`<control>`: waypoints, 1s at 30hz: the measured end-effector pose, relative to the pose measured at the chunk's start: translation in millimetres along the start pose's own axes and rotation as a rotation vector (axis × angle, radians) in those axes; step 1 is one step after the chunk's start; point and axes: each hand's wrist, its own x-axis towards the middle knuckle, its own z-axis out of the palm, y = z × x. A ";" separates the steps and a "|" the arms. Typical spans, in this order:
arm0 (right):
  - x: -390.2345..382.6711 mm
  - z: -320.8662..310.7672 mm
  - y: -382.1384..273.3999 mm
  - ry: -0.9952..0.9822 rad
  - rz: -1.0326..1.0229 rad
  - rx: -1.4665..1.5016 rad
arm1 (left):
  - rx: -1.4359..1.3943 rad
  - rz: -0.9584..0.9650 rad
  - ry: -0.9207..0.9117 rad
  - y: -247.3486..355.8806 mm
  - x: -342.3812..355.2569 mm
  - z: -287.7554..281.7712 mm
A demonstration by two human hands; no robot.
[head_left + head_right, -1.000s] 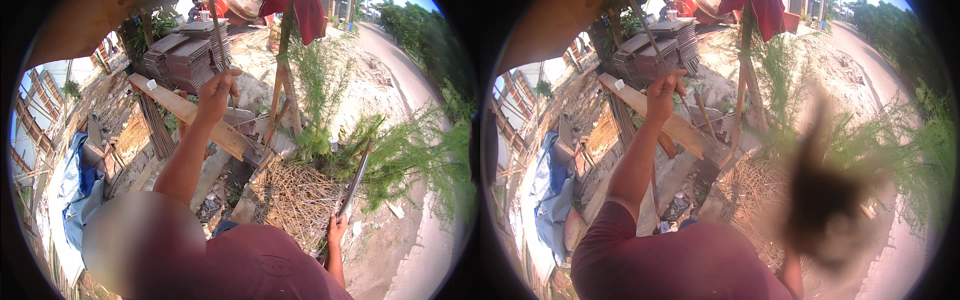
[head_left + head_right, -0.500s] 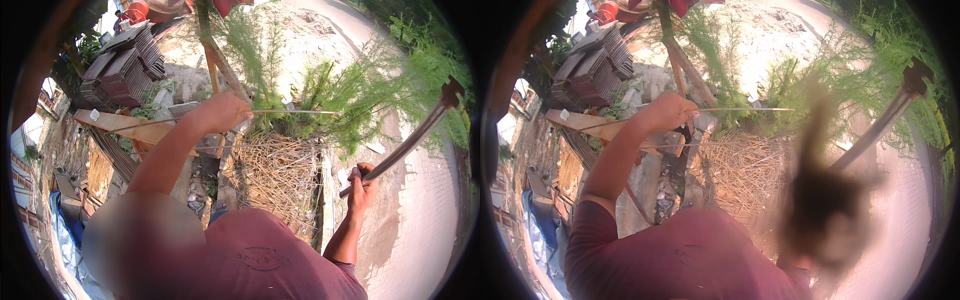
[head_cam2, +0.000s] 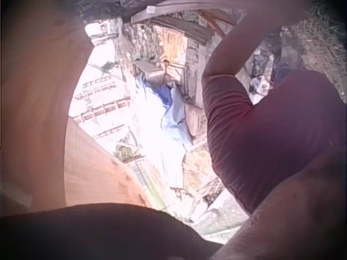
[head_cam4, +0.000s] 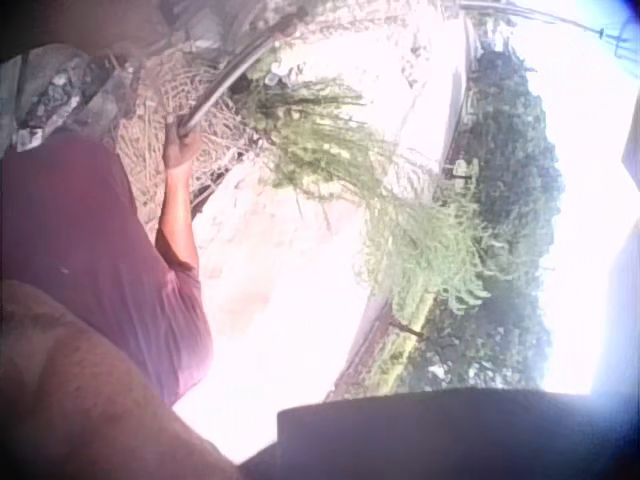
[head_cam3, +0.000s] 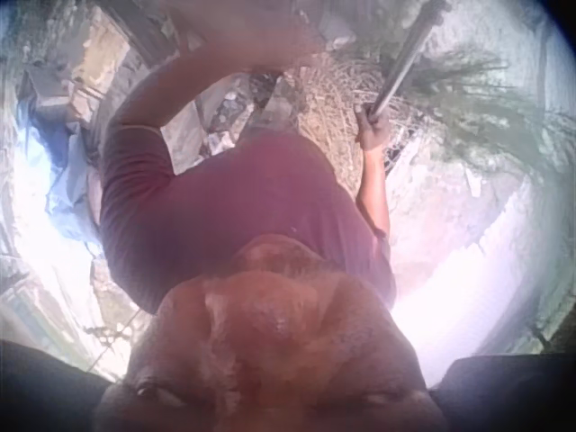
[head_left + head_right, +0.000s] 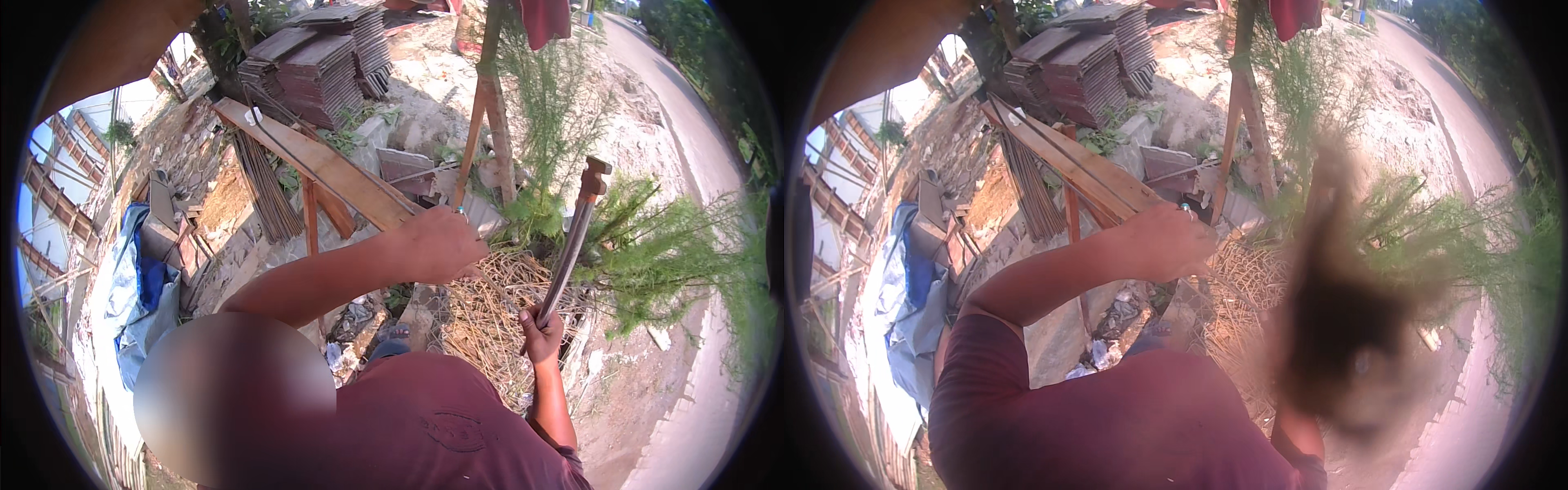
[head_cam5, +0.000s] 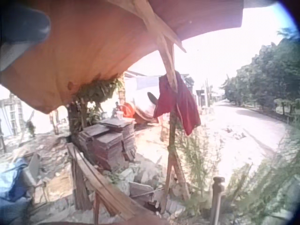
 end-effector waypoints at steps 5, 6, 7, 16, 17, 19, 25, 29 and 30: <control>38.6 -20.8 0.0 -0.061 0.018 0.023 | 0.334 -0.578 1.365 -108.8 -126.6 -31.6; 46.3 -21.8 -2.4 -0.097 0.023 0.033 | 0.336 -0.833 1.398 -135.2 -156.4 -16.2; 54.5 -23.7 4.8 -0.155 0.070 0.075 | 0.220 -0.942 1.325 -167.9 -185.0 8.0; 92.0 10.6 65.7 -0.018 0.250 -0.255 | -0.629 -1.269 0.607 -291.0 -134.5 236.4; 93.2 18.3 64.5 -0.034 0.272 -0.316 | -0.591 -1.254 0.555 -300.5 -130.9 261.5; 91.6 22.3 71.4 -0.073 0.315 -0.470 | -0.588 -1.232 0.513 -310.9 -117.7 286.2; 82.3 46.6 72.8 -0.010 0.432 -0.537 | -0.484 -1.169 0.637 -329.4 -102.5 318.1; 85.0 69.1 74.7 0.003 0.430 -0.611 | -0.501 -1.167 0.566 -345.8 -97.5 308.7; 87.8 75.4 77.0 0.015 0.416 -0.611 | -0.536 -1.202 0.533 -350.2 -96.0 305.5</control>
